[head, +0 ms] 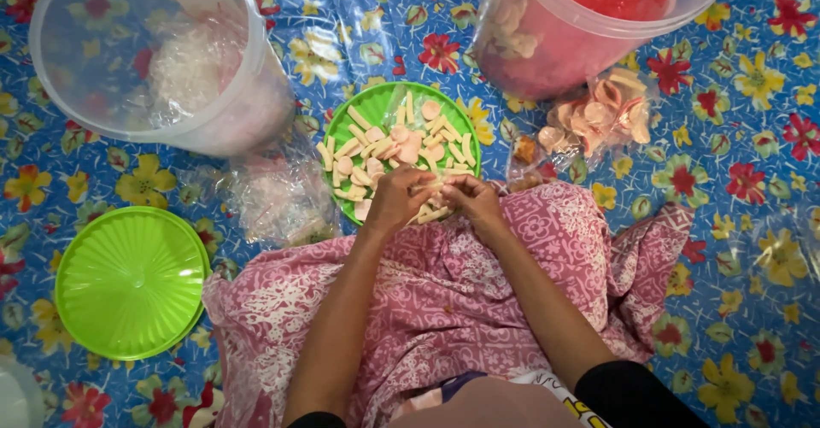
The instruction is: Picking up small food pieces from a plate and placing them into a plastic bag
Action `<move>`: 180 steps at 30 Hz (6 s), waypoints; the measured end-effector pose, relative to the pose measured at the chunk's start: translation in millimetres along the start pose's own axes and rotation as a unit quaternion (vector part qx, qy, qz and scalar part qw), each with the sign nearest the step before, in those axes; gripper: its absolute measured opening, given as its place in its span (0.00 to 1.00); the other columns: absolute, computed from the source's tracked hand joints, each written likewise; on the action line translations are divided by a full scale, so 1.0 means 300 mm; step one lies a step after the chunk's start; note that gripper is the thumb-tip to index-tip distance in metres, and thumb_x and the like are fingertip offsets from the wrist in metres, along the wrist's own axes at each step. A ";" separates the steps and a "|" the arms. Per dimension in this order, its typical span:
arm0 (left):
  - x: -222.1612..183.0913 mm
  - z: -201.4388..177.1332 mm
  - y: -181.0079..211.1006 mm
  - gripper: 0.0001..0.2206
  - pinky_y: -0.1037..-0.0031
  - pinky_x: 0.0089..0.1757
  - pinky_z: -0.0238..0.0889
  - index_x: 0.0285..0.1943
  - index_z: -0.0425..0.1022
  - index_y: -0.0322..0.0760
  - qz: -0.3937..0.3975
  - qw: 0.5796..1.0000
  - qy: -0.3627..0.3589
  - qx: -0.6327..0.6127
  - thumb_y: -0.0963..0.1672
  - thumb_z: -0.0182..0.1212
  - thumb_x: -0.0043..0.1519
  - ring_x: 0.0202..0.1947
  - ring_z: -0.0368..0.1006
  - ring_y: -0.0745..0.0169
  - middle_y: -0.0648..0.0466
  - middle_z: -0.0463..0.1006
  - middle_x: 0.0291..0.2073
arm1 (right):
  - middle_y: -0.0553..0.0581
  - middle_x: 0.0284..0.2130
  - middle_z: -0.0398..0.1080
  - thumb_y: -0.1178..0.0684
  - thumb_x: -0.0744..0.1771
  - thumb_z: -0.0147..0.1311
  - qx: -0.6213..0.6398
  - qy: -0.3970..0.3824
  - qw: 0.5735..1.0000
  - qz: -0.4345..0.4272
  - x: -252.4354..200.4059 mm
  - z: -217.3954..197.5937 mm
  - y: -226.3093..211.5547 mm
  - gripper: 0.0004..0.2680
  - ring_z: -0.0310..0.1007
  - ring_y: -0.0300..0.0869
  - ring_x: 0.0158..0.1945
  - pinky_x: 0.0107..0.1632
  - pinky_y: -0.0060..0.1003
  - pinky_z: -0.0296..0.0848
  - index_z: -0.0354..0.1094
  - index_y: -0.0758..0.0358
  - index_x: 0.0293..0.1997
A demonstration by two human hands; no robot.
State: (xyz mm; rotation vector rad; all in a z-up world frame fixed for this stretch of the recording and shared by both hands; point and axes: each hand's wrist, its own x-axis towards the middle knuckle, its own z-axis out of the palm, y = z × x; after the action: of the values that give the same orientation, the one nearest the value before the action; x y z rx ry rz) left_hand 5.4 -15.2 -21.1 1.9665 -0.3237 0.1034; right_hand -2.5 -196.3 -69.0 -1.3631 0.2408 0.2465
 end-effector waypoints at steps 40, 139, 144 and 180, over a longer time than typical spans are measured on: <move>-0.014 -0.034 0.058 0.13 0.64 0.37 0.70 0.42 0.78 0.41 -0.047 0.997 -0.013 -0.067 0.37 0.63 0.49 0.38 0.73 0.43 0.44 0.76 0.33 | 0.59 0.28 0.73 0.62 0.60 0.59 0.076 -0.025 0.996 -0.042 -0.011 -0.021 -0.021 0.19 0.75 0.39 0.28 0.33 0.30 0.77 0.57 0.65 0.54; 0.015 -0.089 0.080 0.14 0.65 0.37 0.69 0.44 0.77 0.41 -0.039 0.996 0.072 -0.020 0.40 0.68 0.48 0.35 0.74 0.49 0.48 0.76 0.30 | 0.52 0.28 0.68 0.62 0.59 0.60 -0.060 0.064 0.986 -0.141 -0.067 0.015 -0.130 0.09 0.68 0.32 0.31 0.36 0.24 0.71 0.70 0.65 0.40; 0.017 -0.091 0.106 0.17 0.69 0.37 0.69 0.41 0.78 0.42 -0.040 0.996 0.069 -0.029 0.42 0.72 0.42 0.33 0.74 0.53 0.48 0.75 0.30 | 0.51 0.27 0.67 0.61 0.60 0.60 -0.057 0.043 0.988 -0.137 -0.121 0.061 -0.212 0.09 0.67 0.31 0.31 0.36 0.23 0.70 0.69 0.65 0.41; -0.006 -0.019 0.057 0.25 0.67 0.34 0.71 0.52 0.73 0.48 -0.061 0.995 -0.074 -0.034 0.42 0.71 0.44 0.30 0.74 0.52 0.49 0.76 0.30 | 0.54 0.33 0.63 0.62 0.60 0.60 -0.045 -0.022 0.991 -0.123 -0.001 -0.026 -0.006 0.07 0.72 0.37 0.32 0.33 0.29 0.75 0.68 0.71 0.36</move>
State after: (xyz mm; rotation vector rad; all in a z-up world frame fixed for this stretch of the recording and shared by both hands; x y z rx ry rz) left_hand -0.5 -16.2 -4.0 1.9250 -0.2980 -0.1315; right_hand -2.5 -204.3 -68.6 -1.4600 0.0225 0.0812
